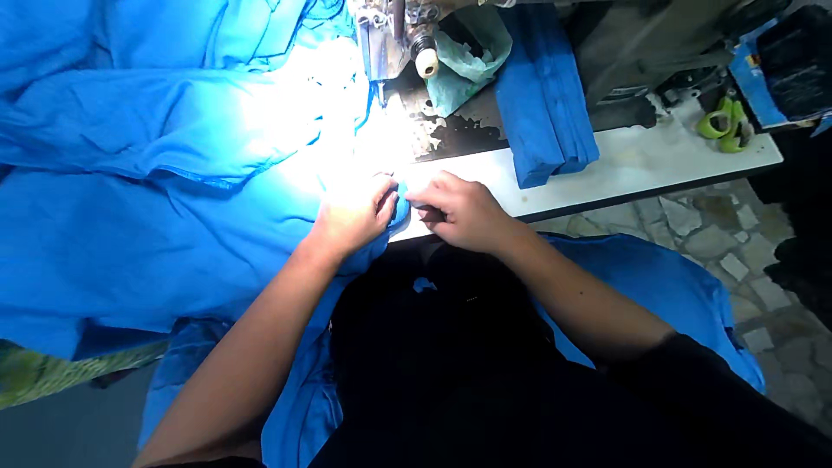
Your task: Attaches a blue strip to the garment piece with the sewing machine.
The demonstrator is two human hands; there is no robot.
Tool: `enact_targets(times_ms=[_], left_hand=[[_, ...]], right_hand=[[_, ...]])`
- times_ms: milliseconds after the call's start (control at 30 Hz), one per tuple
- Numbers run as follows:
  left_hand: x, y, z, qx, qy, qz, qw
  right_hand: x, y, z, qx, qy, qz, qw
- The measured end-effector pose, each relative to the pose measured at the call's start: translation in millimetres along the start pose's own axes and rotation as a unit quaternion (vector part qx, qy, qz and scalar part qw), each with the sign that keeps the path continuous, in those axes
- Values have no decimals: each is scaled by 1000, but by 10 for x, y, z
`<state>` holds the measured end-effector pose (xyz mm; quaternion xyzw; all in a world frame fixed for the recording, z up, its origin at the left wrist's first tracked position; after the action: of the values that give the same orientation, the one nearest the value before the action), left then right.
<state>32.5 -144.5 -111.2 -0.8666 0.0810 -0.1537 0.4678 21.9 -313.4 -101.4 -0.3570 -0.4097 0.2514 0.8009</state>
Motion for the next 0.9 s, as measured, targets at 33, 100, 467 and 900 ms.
enact_targets(times_ms=[33, 100, 467, 900], left_hand=[[-8, -2, -14, 8, 10, -8, 1000], [-21, -1, -37, 24, 19, -13, 999], [-45, -19, -25, 49, 53, -12, 997], [12, -14, 35, 56, 59, 1, 997]], right_hand=[[10, 39, 19, -21, -8, 19, 1000], [22, 77, 57, -49, -21, 43, 998], [61, 132, 97, -58, -63, 92, 992], [104, 151, 96, -56, -29, 99, 993]])
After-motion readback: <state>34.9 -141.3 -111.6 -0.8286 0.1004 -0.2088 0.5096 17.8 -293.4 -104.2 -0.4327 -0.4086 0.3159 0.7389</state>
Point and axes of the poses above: each hand's wrist, its own x-axis towards the middle knuckle, its own y-axis out of the palm, z = x × y, the point moved 5 cm from there along x, towards the middle knuckle, and after that the axes turned 14 degrees about -y, right-handed, at the moved point
